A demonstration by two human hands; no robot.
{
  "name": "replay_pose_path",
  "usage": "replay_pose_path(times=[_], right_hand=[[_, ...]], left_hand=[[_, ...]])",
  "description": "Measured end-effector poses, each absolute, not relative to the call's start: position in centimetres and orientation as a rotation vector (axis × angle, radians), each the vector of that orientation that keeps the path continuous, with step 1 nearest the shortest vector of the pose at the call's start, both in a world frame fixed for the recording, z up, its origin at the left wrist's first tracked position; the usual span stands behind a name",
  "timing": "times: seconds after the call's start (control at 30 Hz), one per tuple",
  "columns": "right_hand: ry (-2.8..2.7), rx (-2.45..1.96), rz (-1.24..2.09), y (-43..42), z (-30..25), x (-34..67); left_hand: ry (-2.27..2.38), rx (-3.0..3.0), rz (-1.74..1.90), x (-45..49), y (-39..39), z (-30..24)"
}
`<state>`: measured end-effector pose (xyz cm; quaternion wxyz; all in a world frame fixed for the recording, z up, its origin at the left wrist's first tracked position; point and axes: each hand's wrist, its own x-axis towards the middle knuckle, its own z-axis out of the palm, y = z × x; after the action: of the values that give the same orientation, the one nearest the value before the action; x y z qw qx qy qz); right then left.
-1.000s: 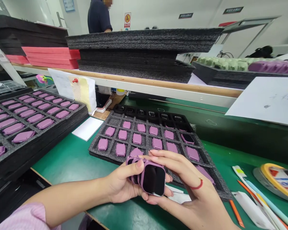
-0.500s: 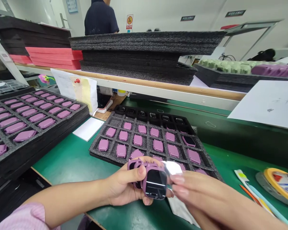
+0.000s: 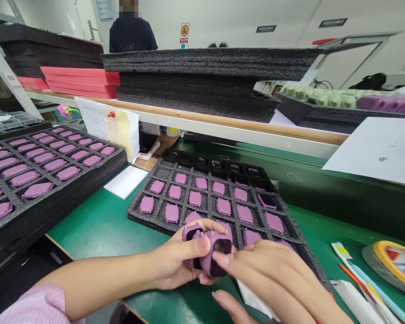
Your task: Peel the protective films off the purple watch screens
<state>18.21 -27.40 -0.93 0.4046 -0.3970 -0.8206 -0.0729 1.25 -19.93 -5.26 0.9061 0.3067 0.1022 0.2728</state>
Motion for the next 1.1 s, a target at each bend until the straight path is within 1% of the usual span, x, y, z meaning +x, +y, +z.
replay_pose_path(times=[0.1, 0.2, 0.33, 0.5, 0.63, 0.73, 0.8, 0.87, 0.97, 1.1], right_hand=[[-2.025, -1.063, -0.023, -26.5, -1.5, 17.9], [-1.925, -1.056, 0.131, -26.1, -1.9, 17.9], [-1.870, -1.036, 0.260, -26.0, -1.9, 18.3], [-1.936, -1.060, 0.189, -25.8, -1.9, 18.2], [-2.027, -1.087, 0.009, -25.6, -1.1, 19.1], [-1.901, -1.272, -0.135, -24.5, -1.0, 21.6], [-1.785, -1.435, -0.166, -23.2, -1.8, 23.7], [-1.788, -1.572, -0.054, -21.8, -3.1, 25.4], [-1.886, -1.610, 0.088, -20.2, -5.2, 26.8], [-1.897, -1.576, 0.136, -20.4, -4.9, 26.0]], left_hand=[[0.339, 0.692, 0.597, 1.5, -20.2, -5.2], [0.410, 0.625, 0.597, 1.7, -20.3, -5.2], [0.317, 0.597, 0.499, 1.5, -20.1, -4.9], [0.279, 0.632, 0.478, 1.3, -20.0, -4.8], [0.354, 0.610, 0.531, 1.7, -20.3, -5.3], [0.431, 0.549, 0.523, 1.8, -20.4, -5.3], [0.500, 0.511, 0.501, 1.7, -20.3, -5.0], [0.551, 0.489, 0.494, 1.5, -20.2, -4.8], [0.557, 0.480, 0.506, 1.3, -19.9, -4.5], [0.507, 0.484, 0.529, 1.5, -19.8, -4.3]])
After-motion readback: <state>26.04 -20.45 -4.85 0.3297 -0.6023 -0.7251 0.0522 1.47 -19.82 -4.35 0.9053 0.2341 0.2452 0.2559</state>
